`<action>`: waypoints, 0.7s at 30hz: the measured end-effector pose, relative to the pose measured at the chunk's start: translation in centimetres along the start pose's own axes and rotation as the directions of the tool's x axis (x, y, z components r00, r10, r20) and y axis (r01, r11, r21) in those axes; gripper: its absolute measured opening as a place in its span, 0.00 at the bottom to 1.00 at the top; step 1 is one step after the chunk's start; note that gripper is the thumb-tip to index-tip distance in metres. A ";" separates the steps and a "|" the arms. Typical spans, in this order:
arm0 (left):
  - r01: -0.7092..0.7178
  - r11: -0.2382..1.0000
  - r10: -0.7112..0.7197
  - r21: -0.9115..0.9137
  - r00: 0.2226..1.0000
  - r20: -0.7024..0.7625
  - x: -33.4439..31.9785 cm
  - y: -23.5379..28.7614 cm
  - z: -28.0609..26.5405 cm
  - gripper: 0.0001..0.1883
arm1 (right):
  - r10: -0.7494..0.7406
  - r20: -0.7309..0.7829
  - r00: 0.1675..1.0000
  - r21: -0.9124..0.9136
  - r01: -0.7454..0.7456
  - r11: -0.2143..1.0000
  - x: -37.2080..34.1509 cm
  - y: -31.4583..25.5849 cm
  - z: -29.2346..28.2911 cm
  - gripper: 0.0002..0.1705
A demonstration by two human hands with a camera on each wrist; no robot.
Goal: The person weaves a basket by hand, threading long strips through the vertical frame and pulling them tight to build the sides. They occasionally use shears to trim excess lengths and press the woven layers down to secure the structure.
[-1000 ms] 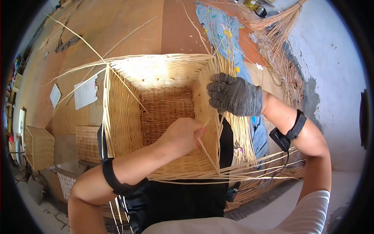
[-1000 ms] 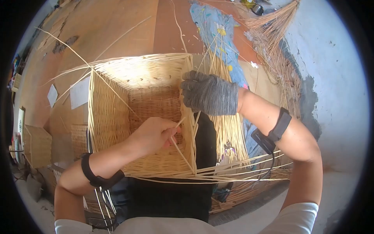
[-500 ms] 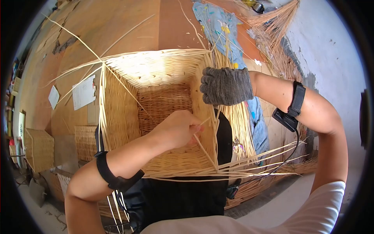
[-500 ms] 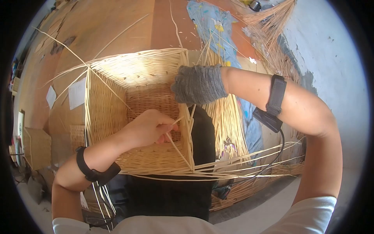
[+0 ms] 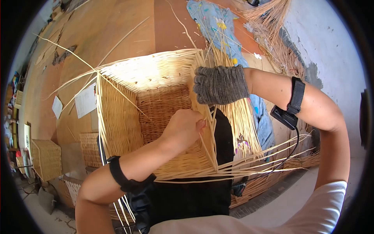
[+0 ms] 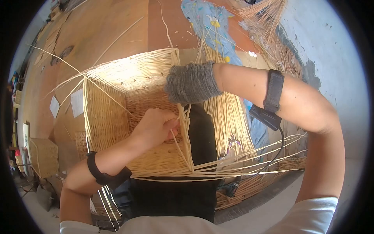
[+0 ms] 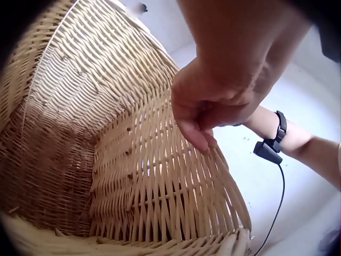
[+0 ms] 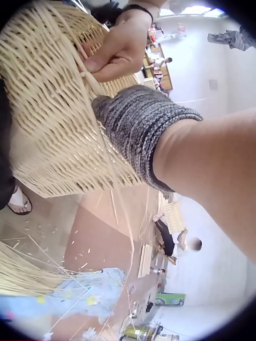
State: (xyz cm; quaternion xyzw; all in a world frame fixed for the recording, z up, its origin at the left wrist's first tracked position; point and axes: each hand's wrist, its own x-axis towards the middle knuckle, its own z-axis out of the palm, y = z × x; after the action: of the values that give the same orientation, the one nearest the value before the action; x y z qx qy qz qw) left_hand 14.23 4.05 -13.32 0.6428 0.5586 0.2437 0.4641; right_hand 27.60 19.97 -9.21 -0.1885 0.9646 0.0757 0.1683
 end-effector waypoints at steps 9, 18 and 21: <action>-0.478 0.715 0.466 0.510 0.870 0.163 0.1 0.4 -5.9 0.28 | 0.888 -0.376 0.266 0.622 -0.638 0.454 -4.3 -12.7 -0.3 0.21; -0.909 0.235 0.676 0.343 0.407 0.614 5.7 0.7 -4.6 0.32 | 0.961 0.253 0.112 0.852 -0.496 -0.167 3.4 -24.7 0.3 0.31; -0.910 0.225 0.701 0.349 0.400 0.591 5.4 0.1 -4.3 0.31 | 1.000 0.016 0.019 0.718 -0.696 0.002 5.1 -25.8 1.4 0.31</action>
State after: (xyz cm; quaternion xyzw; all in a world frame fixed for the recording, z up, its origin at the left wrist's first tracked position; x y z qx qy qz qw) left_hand 12.12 10.53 -12.37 0.9795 0.0998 0.1435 0.1003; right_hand 33.60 -5.11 -14.49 0.5281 0.8205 -0.1652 -0.1436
